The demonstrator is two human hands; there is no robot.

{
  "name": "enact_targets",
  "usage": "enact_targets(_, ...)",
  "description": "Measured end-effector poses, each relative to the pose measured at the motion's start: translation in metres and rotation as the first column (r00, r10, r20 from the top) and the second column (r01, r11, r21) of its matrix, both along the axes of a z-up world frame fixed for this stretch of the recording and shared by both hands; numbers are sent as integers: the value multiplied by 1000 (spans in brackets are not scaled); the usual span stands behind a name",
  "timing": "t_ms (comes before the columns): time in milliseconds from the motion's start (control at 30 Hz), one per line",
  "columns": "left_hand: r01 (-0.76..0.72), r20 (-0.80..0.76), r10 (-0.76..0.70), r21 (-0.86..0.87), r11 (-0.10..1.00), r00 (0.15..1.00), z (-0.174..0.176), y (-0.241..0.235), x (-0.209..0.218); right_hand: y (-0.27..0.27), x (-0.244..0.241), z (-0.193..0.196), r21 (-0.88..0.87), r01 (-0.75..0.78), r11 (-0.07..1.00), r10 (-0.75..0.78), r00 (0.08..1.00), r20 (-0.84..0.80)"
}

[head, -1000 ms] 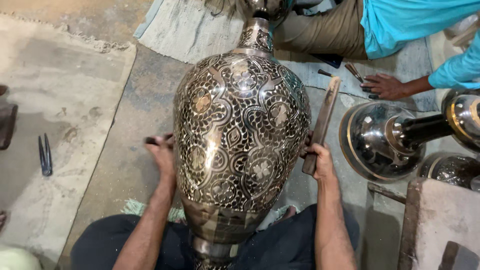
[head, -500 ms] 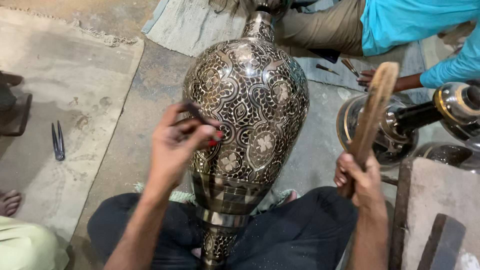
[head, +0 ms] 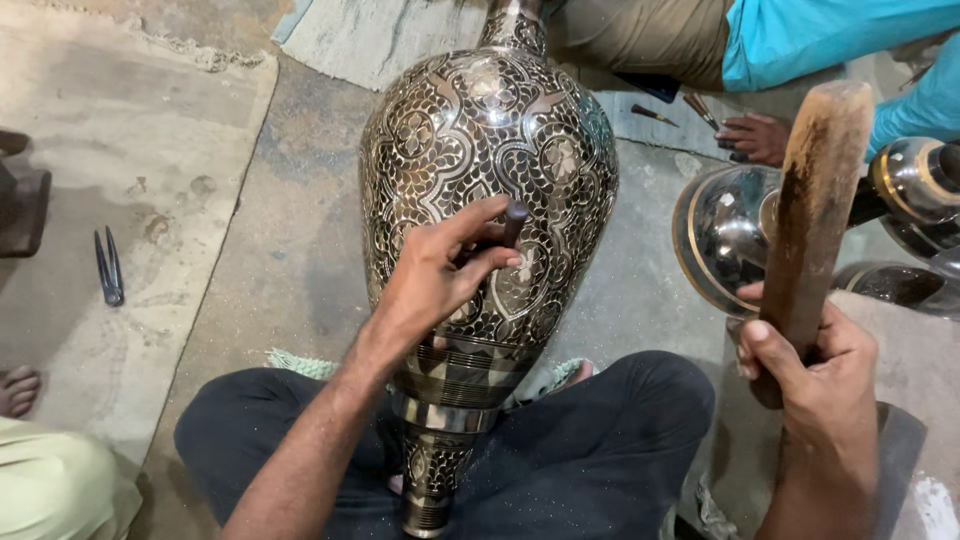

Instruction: The person uses a chisel and hammer to engrave intricate floral patterns onto a large metal vase. They repeatedly tap the chisel into the surface to create detailed designs.

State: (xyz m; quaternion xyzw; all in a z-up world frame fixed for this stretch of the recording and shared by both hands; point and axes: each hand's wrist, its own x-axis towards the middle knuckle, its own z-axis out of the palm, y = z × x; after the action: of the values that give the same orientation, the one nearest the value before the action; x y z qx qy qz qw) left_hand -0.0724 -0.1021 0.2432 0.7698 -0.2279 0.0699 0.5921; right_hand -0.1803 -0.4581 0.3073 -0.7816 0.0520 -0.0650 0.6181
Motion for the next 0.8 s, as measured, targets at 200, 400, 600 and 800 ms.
enact_targets(200,57,72,-61,62,996,995,10,-2,2,13,9,15,-395,80,915,-120,990,-78)
enact_targets(400,50,91,-57,79,996,994,13,0,2,23,22,25,-440,-60,896,25,996,-86)
enact_targets(600,58,107,-68,93,994,992,8,-2,4,26,34,36,-781,-103,616,35,994,-104)
enact_targets(800,59,34,-62,84,995,997,5,2,0,36,48,32,-519,-162,839,171,985,-31)
